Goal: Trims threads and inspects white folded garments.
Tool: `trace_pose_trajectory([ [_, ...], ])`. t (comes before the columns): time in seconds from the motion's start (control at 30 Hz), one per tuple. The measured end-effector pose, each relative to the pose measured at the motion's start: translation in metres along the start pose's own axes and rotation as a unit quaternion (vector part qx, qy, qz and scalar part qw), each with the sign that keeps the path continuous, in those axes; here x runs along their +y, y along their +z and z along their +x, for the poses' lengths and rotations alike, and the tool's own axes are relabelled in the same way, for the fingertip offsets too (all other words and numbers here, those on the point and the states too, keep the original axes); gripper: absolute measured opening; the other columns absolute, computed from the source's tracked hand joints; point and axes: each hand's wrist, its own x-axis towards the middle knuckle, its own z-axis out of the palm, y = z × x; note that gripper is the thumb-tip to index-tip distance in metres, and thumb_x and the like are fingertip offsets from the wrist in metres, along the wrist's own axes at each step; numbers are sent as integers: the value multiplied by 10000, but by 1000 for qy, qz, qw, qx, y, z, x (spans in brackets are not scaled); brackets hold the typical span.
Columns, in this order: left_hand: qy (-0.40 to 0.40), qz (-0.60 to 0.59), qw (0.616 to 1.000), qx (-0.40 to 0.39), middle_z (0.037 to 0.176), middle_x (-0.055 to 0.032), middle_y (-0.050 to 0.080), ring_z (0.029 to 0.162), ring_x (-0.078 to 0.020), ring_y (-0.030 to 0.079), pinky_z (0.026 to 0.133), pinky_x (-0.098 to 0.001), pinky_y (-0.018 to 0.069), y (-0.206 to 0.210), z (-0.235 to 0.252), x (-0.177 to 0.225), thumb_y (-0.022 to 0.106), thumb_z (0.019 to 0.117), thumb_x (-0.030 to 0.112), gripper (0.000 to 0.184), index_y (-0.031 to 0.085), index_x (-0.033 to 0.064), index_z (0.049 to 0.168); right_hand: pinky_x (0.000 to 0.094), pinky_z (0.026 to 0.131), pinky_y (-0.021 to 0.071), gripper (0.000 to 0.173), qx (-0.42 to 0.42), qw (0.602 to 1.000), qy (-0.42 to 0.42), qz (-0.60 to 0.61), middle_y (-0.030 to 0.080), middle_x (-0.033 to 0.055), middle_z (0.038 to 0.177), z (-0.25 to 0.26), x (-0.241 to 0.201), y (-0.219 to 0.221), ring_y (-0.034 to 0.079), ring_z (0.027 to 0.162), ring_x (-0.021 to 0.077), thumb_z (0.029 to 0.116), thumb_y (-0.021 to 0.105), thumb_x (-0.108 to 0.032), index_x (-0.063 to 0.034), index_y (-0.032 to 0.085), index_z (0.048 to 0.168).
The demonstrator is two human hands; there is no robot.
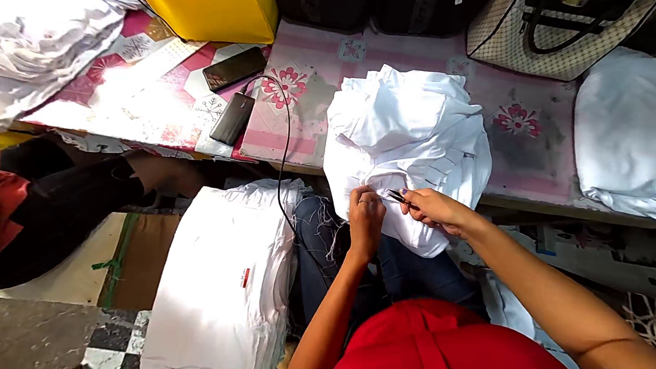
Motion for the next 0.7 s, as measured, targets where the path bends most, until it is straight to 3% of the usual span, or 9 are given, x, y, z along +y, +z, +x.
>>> trace_pose_trajectory([
  [0.2, -108, -168, 978, -59, 1122, -201, 618, 1024, -167, 633, 911, -268, 540, -17, 2, 5, 605, 902, 17, 131, 680, -89, 918, 173, 412, 226, 439, -55, 998, 6, 24, 323, -97, 536, 3, 2, 3, 259, 409, 10, 1138, 290, -387, -118, 546, 905],
  [0.57, -185, -242, 949, -81, 1289, -201, 585, 1183, -170, 601, 955, -284, 543, -32, 8, 18, 595, 933, 39, 138, 681, -69, 934, 159, 406, 224, 431, -78, 995, -7, 58, 330, -103, 538, 1, 1, 5, 261, 408, -4, 1134, 306, -399, -130, 541, 895],
  [0.7, -182, -245, 949, -75, 1282, -203, 592, 1167, -170, 616, 942, -280, 555, -34, 8, 19, 610, 927, 35, 123, 689, -60, 929, 152, 408, 221, 424, -100, 990, -41, 95, 320, -112, 539, 3, 4, 7, 257, 413, -12, 1132, 309, -398, -140, 547, 896],
])
